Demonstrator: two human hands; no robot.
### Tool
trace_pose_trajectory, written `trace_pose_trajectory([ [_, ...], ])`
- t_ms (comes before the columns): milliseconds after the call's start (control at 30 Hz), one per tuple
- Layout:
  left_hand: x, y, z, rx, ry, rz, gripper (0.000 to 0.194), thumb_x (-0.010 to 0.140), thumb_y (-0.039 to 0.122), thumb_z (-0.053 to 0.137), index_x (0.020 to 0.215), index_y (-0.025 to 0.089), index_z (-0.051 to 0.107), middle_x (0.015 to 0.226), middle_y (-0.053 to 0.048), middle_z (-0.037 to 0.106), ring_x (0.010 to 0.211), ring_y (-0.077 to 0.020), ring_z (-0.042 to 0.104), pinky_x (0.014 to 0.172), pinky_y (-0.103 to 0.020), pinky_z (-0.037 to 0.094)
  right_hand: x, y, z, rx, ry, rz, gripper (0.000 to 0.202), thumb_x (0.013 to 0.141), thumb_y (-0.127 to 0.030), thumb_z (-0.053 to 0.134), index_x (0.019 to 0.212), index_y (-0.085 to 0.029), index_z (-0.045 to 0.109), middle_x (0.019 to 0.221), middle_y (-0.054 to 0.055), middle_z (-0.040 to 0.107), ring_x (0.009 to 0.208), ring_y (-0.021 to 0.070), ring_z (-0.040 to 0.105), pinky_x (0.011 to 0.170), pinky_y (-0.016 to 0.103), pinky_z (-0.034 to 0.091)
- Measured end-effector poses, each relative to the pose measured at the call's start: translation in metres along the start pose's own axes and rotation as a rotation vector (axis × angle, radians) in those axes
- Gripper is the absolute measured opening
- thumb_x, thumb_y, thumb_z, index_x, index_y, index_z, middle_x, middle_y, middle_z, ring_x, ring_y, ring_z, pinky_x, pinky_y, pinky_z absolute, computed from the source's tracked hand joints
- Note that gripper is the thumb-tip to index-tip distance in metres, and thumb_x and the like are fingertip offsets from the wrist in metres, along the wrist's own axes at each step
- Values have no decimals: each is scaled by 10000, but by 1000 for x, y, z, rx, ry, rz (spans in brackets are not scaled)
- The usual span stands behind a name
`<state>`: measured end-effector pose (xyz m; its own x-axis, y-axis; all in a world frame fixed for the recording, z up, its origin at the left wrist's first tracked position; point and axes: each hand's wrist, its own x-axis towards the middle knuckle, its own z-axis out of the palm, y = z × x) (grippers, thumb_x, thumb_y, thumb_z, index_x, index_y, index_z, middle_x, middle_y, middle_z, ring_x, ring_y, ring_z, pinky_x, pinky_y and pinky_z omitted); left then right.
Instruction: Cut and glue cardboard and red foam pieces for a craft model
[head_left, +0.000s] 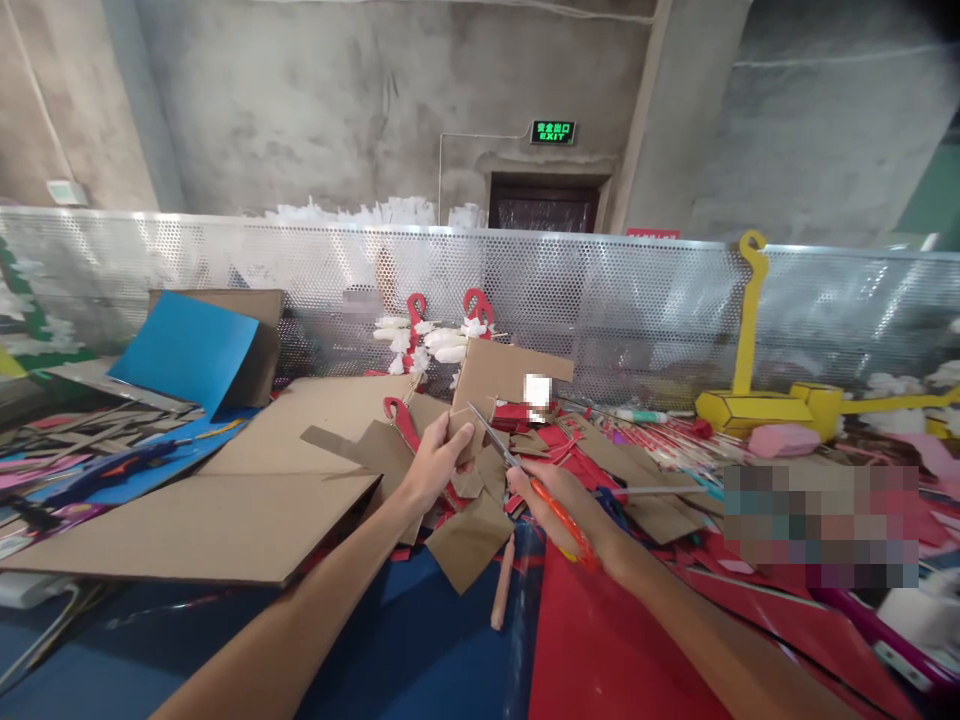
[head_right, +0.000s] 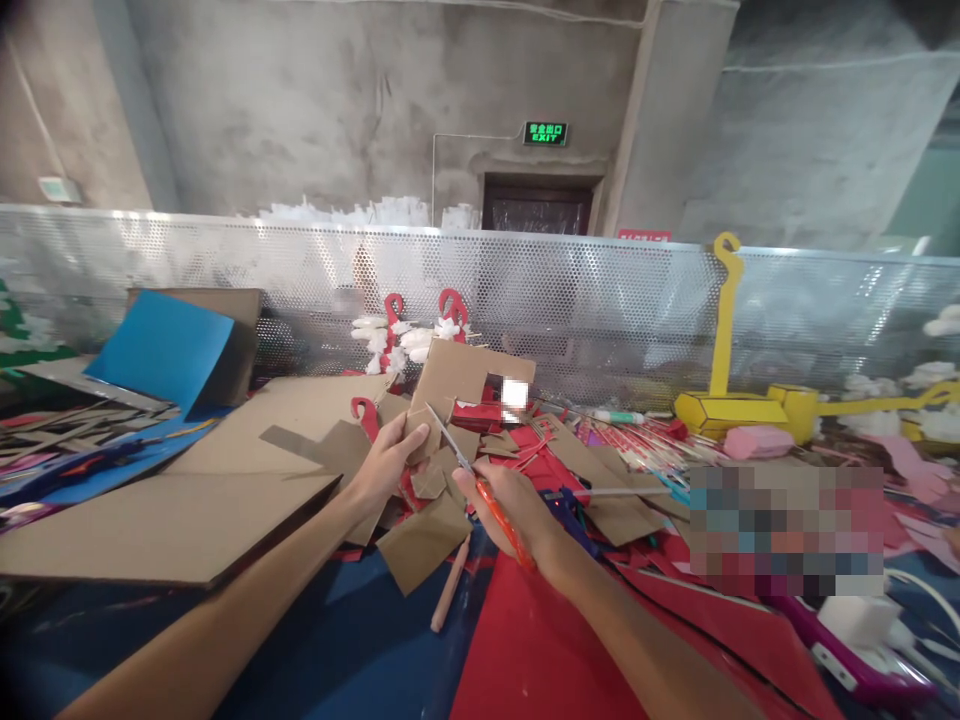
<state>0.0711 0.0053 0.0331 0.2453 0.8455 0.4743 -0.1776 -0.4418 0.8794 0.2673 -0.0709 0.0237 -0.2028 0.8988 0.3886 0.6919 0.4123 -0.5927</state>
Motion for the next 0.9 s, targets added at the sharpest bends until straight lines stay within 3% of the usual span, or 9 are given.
trace_pose_trajectory([
  [367, -1, 0, 1, -98, 11, 0, 264, 893, 420, 693, 915, 177, 593, 737, 13, 632, 500, -81, 508, 476, -209, 380, 0, 0, 12, 73, 67, -12, 535, 1015, -664, 359, 741, -217, 465, 657, -2, 522, 640, 171, 503, 617, 265, 337],
  [600, 0, -1, 1, -173, 13, -10, 258, 892, 413, 699, 923, 179, 594, 762, 10, 646, 509, -71, 513, 481, -194, 390, 4, 3, 13, 138, 79, -64, 555, 1007, -679, 367, 734, -209, 481, 692, 3, 534, 668, 166, 514, 652, 266, 398],
  [700, -1, -1, 2, -145, 71, -26, 301, 847, 427, 743, 954, 191, 591, 761, 18, 656, 503, -81, 530, 467, -199, 400, 4, 3, 6, 221, 2, -39, 563, 976, -722, 386, 771, -212, 508, 663, -7, 509, 608, 157, 500, 593, 265, 409],
  [800, -3, 2, 6, -96, 161, -7, 377, 797, 458, 786, 983, 204, 578, 765, 8, 693, 545, -113, 579, 472, -205, 434, -1, 0, -5, 403, -170, 95, 577, 948, -770, 378, 841, -225, 532, 585, -44, 433, 442, 125, 391, 450, 260, 339],
  [900, -4, 6, 10, -48, 247, 36, 425, 779, 480, 798, 1020, 213, 573, 761, 4, 717, 548, -118, 593, 477, -203, 447, -5, 5, -17, 555, -317, 148, 624, 956, -782, 318, 814, -222, 553, 577, -31, 450, 432, 126, 393, 444, 271, 375],
])
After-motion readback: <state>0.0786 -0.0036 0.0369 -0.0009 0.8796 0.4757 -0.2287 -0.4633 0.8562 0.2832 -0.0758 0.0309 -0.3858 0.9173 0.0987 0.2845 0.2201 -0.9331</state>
